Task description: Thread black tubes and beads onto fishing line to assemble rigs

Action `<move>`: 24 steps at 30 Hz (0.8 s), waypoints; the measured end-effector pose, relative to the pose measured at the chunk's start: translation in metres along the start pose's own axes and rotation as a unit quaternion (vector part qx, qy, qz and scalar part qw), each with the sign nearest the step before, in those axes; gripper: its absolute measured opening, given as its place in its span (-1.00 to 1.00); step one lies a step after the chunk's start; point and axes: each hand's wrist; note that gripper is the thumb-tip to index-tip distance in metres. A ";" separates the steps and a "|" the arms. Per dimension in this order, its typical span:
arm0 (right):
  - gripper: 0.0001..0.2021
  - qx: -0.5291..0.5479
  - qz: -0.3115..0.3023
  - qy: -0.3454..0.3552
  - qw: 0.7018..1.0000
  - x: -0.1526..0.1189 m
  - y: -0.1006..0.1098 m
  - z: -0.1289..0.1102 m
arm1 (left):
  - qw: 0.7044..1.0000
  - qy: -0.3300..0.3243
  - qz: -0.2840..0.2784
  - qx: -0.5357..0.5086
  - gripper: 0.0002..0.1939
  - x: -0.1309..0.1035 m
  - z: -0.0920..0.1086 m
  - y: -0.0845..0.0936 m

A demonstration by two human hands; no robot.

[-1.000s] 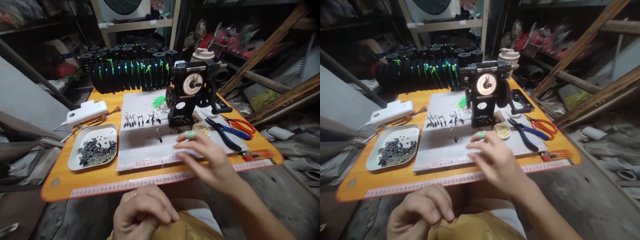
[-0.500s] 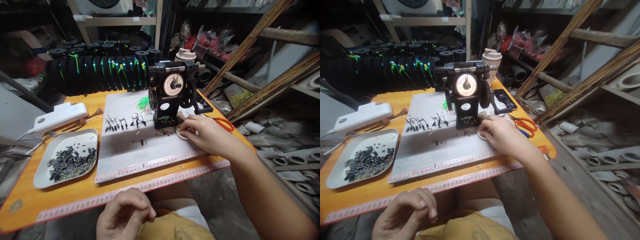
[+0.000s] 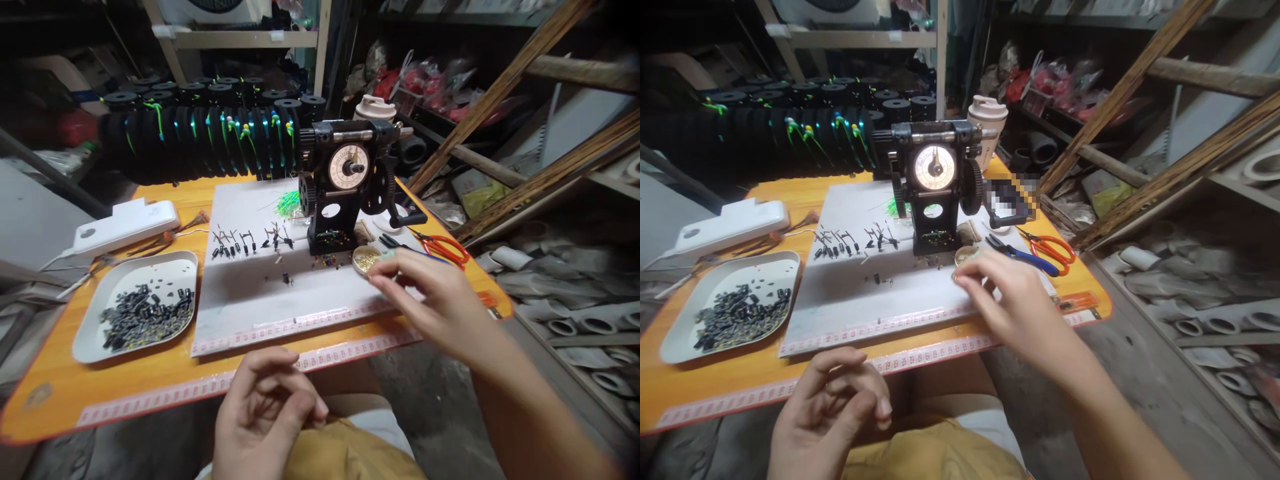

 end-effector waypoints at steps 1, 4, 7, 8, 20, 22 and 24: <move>-0.91 0.043 0.001 0.002 0.999 -0.006 -0.001 -0.012 | 1.000 0.010 -0.001 -0.008 -0.73 0.000 0.000 -0.001; -0.90 0.136 -0.019 0.020 0.990 -0.023 -0.008 -0.044 | 0.998 0.047 -0.019 -0.029 -0.65 0.001 0.001 -0.004; -0.86 0.172 -0.043 0.034 0.983 -0.034 -0.015 -0.064 | 0.996 0.067 -0.038 -0.035 -0.63 -0.001 0.002 -0.002; -0.87 0.178 -0.051 0.036 0.982 -0.035 -0.016 -0.067 | 0.996 0.068 -0.041 -0.035 -0.63 -0.002 0.002 0.000; -0.85 0.305 -0.026 -0.064 0.950 -0.031 -0.025 -0.081 | 0.994 0.064 -0.056 -0.062 -0.67 -0.008 0.004 0.003; -0.82 0.363 -0.008 -0.116 0.925 -0.031 -0.032 -0.079 | 0.994 0.067 -0.055 -0.066 -0.68 -0.008 0.003 0.003; -0.78 0.419 -0.007 -0.160 0.894 -0.033 -0.039 -0.077 | 0.994 0.067 -0.052 -0.065 -0.68 -0.008 0.003 0.004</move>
Point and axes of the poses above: each hand's wrist, its own x-axis towards the middle knuckle, its own y-axis out of the back of the hand, z = x × y, and after that the axes turned 6 degrees about y, right-handed
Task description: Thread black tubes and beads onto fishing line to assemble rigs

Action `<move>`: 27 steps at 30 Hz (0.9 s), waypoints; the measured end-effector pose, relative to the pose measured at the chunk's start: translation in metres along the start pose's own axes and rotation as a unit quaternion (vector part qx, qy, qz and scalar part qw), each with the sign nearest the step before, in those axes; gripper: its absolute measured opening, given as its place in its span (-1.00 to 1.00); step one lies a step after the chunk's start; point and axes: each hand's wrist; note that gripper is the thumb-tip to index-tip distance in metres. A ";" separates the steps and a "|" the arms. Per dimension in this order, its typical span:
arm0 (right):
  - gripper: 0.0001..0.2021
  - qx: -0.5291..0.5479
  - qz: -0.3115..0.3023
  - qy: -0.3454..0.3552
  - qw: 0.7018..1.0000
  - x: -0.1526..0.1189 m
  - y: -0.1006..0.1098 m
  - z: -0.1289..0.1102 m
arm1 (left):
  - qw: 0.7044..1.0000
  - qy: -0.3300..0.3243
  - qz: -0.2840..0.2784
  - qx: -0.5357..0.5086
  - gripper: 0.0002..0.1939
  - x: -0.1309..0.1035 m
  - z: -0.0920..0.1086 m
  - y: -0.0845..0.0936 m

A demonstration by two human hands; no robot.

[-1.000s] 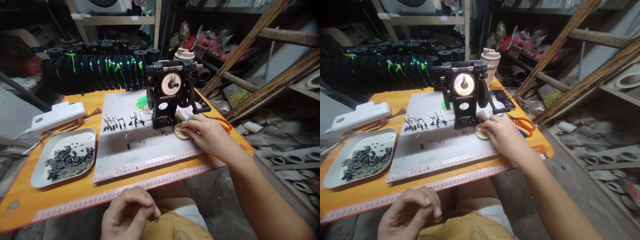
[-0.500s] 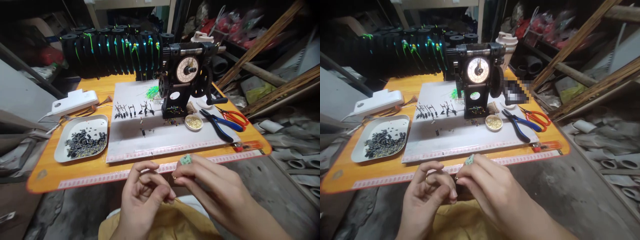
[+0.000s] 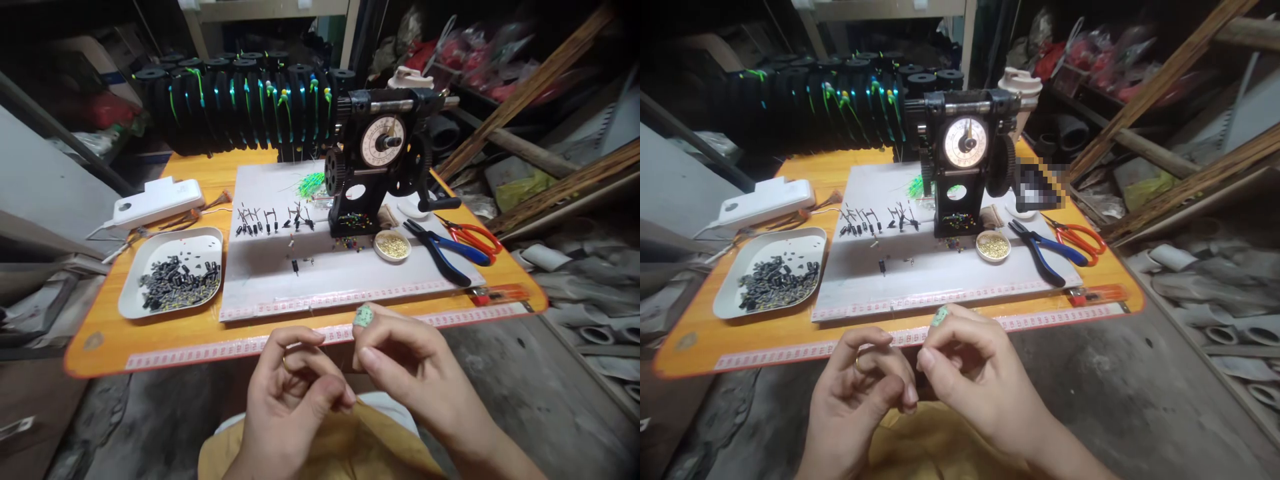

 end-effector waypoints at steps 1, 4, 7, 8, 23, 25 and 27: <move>-0.80 0.033 0.000 -0.019 0.999 0.000 -0.001 0.003 | 1.000 -0.001 0.002 0.001 -0.68 0.000 0.000 0.001; -0.90 0.146 -0.008 -0.082 0.986 -0.002 -0.003 0.008 | 1.000 -0.005 0.009 0.004 -0.66 0.000 0.000 0.003; -0.95 0.234 -0.004 -0.129 0.964 -0.005 -0.005 0.010 | 1.000 -0.005 0.017 0.014 -0.64 0.001 0.000 0.005; -0.96 0.246 0.003 -0.136 0.960 -0.005 -0.006 0.011 | 1.000 -0.003 0.018 0.019 -0.63 0.001 0.000 0.006; -0.93 0.289 0.078 -0.125 0.946 -0.008 -0.017 0.015 | 1.000 0.011 0.007 0.027 -0.65 0.001 0.001 0.007; -0.94 0.298 0.080 -0.122 0.944 -0.007 -0.019 0.013 | 1.000 0.007 0.001 0.023 -0.66 0.001 0.001 0.006; -0.92 0.303 0.080 -0.124 0.941 -0.006 -0.020 0.010 | 1.000 0.004 -0.001 0.019 -0.66 0.001 0.001 0.005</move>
Point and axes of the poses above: each hand's wrist, its own x-axis towards the middle knuckle, its own y-axis out of the back of the hand, z = x × y, and after that the axes turned 6 degrees about y, right-handed
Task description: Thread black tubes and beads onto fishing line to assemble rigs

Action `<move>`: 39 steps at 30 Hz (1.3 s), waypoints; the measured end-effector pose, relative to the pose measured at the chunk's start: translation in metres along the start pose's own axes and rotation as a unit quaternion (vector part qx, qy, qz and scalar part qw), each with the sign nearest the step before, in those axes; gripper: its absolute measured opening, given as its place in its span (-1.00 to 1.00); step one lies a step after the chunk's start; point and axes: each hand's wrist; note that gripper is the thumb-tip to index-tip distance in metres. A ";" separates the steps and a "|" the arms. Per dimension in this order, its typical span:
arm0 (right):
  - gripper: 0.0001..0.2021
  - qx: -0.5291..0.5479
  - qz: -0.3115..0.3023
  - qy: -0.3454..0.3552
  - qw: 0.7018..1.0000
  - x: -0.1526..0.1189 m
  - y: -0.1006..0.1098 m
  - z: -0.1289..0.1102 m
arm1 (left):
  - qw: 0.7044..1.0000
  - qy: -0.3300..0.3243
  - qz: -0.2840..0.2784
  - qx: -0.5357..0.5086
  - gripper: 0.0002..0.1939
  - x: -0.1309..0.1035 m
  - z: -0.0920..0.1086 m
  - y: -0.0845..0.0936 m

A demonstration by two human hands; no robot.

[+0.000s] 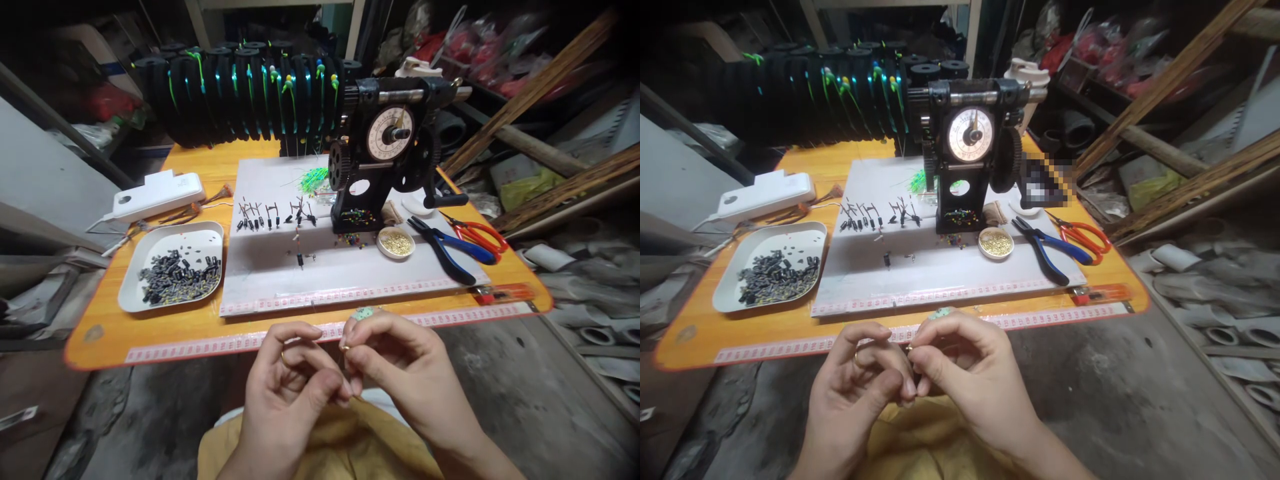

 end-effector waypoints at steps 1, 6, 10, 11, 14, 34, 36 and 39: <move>-0.91 -0.003 0.000 -0.002 1.000 0.000 -0.001 -0.001 | 1.000 -0.001 -0.001 -0.004 -0.66 0.000 0.000 0.000; -0.89 -0.049 -0.012 0.001 0.999 0.001 -0.004 -0.004 | 1.000 -0.001 -0.005 -0.010 -0.67 -0.001 -0.001 0.001; -0.93 -0.084 -0.045 0.023 0.995 -0.001 -0.002 -0.006 | 0.999 -0.034 -0.009 0.000 -0.70 0.002 -0.007 0.008; -0.93 -0.107 -0.055 0.033 0.992 -0.002 -0.001 -0.007 | 0.998 -0.058 -0.022 0.009 -0.70 0.004 -0.009 0.010; -0.90 -0.192 -0.079 0.044 0.977 -0.003 0.005 -0.012 | 0.983 -0.161 -0.082 0.041 -0.74 0.010 -0.015 0.016; -0.84 -0.417 -0.148 0.230 0.867 -0.010 0.004 -0.015 | 0.929 -0.245 -0.117 0.251 -0.76 0.019 -0.002 0.032; -0.83 -0.392 -0.139 0.244 0.876 -0.010 0.005 -0.014 | 0.901 -0.279 -0.136 0.303 -0.79 0.022 0.006 0.031; -0.90 -0.296 -0.157 0.235 0.913 -0.008 0.007 -0.015 | 0.852 -0.320 -0.153 0.385 -0.83 0.026 0.016 0.034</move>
Point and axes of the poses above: each hand's wrist, its own x-axis towards the middle knuckle, its own y-axis out of the back of the hand, z = x × y, and after that the axes turned 6 degrees about y, right-handed
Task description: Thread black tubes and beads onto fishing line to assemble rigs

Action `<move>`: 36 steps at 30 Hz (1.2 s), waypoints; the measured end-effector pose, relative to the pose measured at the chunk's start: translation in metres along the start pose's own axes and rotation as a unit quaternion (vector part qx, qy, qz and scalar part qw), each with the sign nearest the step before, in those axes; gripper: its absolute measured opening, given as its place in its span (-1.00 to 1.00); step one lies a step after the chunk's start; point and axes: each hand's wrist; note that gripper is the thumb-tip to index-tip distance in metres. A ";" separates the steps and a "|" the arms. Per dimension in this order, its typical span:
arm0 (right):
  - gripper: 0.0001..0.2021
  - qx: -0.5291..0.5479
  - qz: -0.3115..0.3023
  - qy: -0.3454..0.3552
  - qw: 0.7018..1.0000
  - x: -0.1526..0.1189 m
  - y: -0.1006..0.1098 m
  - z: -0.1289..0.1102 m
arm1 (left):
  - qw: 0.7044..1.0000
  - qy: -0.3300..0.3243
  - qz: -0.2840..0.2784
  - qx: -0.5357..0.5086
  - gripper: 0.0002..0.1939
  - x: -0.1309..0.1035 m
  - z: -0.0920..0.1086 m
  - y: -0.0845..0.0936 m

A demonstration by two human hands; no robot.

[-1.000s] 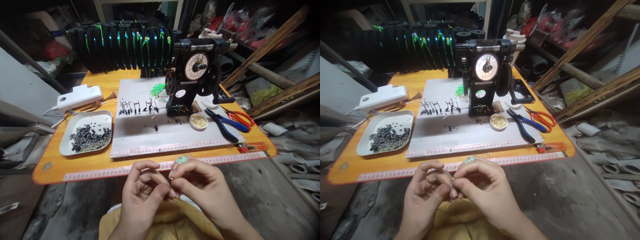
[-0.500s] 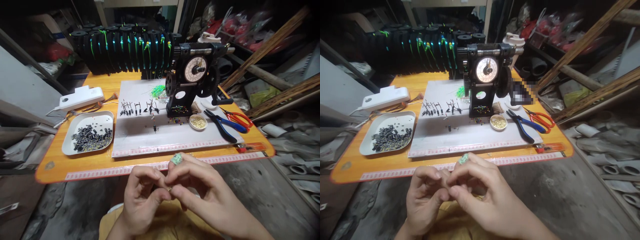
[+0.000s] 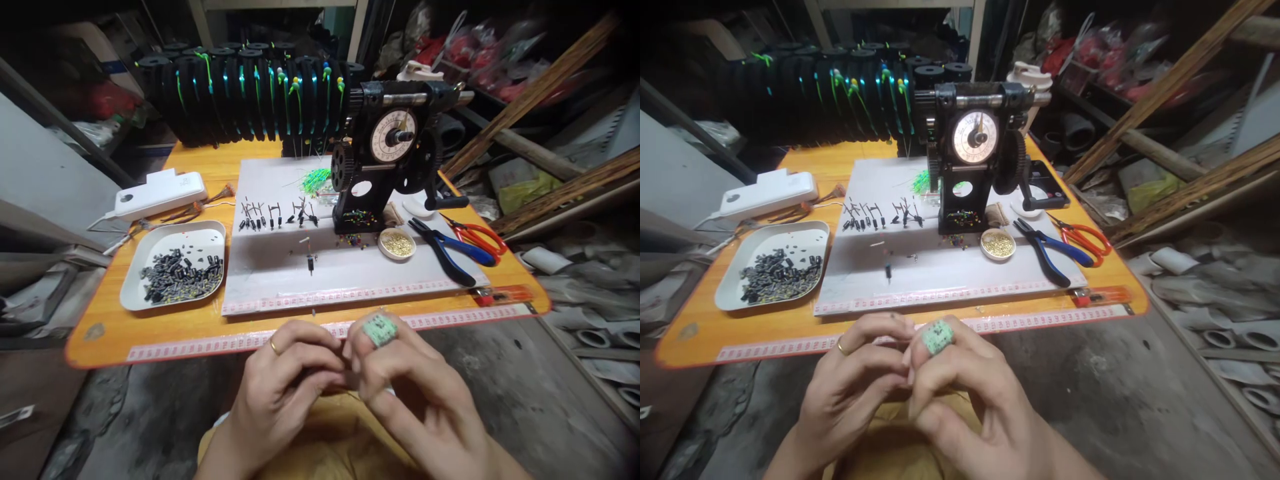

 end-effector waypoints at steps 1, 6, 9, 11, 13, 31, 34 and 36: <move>-0.91 0.050 -0.006 -0.007 0.999 0.000 0.001 0.000 | 1.000 -0.011 -0.008 0.028 -0.84 0.001 -0.001 0.003; -0.86 0.224 -0.027 -0.050 0.973 -0.001 0.003 0.003 | 0.986 -0.097 0.041 0.129 -0.84 0.000 -0.007 0.009; -0.88 0.199 -0.001 -0.069 0.978 0.001 0.001 0.004 | 0.988 -0.070 0.076 0.119 -0.74 0.000 -0.006 0.004; -0.89 0.189 0.034 -0.113 0.975 0.003 -0.001 0.003 | 0.995 -0.013 0.064 0.070 -0.72 0.002 -0.002 0.000; -0.96 0.194 0.059 -0.163 0.965 0.007 -0.003 0.002 | 0.997 0.026 0.067 0.018 -0.74 0.004 0.000 -0.004; -0.81 0.219 0.052 -0.268 0.937 0.014 -0.003 0.003 | 0.960 0.108 0.127 -0.223 -0.62 0.014 0.001 -0.006; -0.82 0.229 0.051 -0.265 0.935 0.014 -0.004 0.005 | 0.967 0.096 0.113 -0.208 -0.61 0.016 0.000 -0.006; -0.82 0.231 0.048 -0.267 0.934 0.015 -0.004 0.006 | 0.974 0.081 0.100 -0.185 -0.60 0.017 0.000 -0.003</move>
Point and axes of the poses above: each hand's wrist, its own x-axis towards the middle knuckle, its own y-axis out of the back of the hand, z = x × y, and after that the axes turned 6 degrees about y, right-handed
